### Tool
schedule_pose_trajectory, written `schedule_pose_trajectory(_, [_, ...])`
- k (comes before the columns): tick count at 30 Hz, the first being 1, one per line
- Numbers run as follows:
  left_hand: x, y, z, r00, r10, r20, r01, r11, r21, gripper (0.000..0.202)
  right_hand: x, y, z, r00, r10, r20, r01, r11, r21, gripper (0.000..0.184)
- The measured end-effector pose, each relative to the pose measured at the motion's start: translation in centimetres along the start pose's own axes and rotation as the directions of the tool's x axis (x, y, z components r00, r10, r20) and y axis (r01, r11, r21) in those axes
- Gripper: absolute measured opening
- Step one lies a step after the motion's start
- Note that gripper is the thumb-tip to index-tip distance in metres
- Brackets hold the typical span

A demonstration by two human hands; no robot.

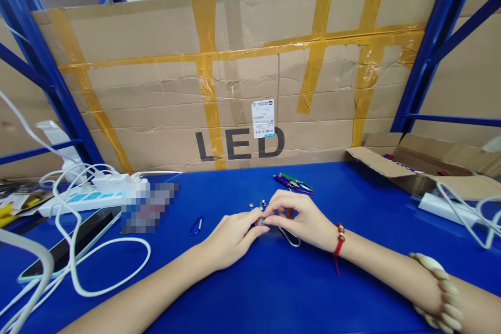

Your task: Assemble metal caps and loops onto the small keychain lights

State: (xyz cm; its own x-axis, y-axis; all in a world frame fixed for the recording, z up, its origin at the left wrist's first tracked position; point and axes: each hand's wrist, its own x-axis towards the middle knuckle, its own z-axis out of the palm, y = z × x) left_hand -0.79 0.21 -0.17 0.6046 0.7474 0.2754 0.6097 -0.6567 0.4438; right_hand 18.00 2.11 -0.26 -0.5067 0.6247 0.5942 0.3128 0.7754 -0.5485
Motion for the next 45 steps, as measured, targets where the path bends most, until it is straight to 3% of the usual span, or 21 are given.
schedule_pose_trajectory(3, [0.0,0.2,-0.1,1.000,-0.010,0.029,0.010,1.000,-0.009,0.018,-0.2,-0.1,-0.4,0.985,-0.174,-0.007,0.171,0.975,-0.141,0.020])
schedule_pose_trajectory(6, [-0.1,0.2,-0.1,0.999,-0.029,0.043,0.030,0.999,-0.026,0.017,-0.3,-0.2,-0.6,0.973,-0.225,0.045,0.229,0.940,-0.252,0.023])
schedule_pose_trajectory(11, [-0.2,0.1,0.0,0.997,-0.052,0.062,0.054,0.998,-0.024,0.013,-0.3,-0.5,-0.5,0.974,-0.192,0.120,0.220,0.927,-0.303,0.026])
schedule_pose_trajectory(15, [-0.2,0.1,0.0,0.996,-0.070,0.061,0.071,0.997,-0.011,0.012,-0.3,-0.7,-0.3,0.984,-0.141,0.112,0.166,0.952,-0.256,0.024])
schedule_pose_trajectory(23, [0.1,0.1,0.5,0.982,-0.168,-0.082,0.165,0.985,-0.039,0.017,-0.4,-0.8,0.2,0.992,-0.007,0.125,0.033,0.978,-0.207,0.025])
schedule_pose_trajectory(26, [0.2,0.2,0.5,0.938,-0.261,-0.228,0.245,0.965,-0.096,0.020,-0.2,-0.3,0.0,0.997,0.051,0.058,-0.037,0.973,-0.227,0.033])
schedule_pose_trajectory(28, [0.3,0.0,0.3,0.883,-0.335,-0.328,0.322,0.942,-0.095,0.023,-0.1,0.3,-0.2,0.996,0.085,0.024,-0.075,0.959,-0.273,0.026])
schedule_pose_trajectory(30, [0.3,-0.2,0.2,0.837,-0.381,-0.392,0.383,0.921,-0.077,0.024,0.0,1.0,-0.4,0.995,0.094,0.039,-0.076,0.944,-0.322,0.018])
schedule_pose_trajectory(32, [0.4,-0.6,0.1,0.817,-0.404,-0.412,0.410,0.909,-0.079,0.024,0.1,1.4,-0.5,0.993,0.081,0.083,-0.046,0.935,-0.351,0.019])
schedule_pose_trajectory(39, [0.5,-0.6,0.5,0.846,-0.404,-0.347,0.328,0.909,-0.258,0.025,-0.1,0.7,0.0,0.964,0.082,0.254,0.028,0.915,-0.401,0.030])
schedule_pose_trajectory(45, [0.5,0.0,1.0,0.897,-0.333,-0.290,0.163,0.860,-0.484,0.026,0.0,1.0,-0.1,0.983,0.053,0.177,0.027,0.906,-0.421,0.020])
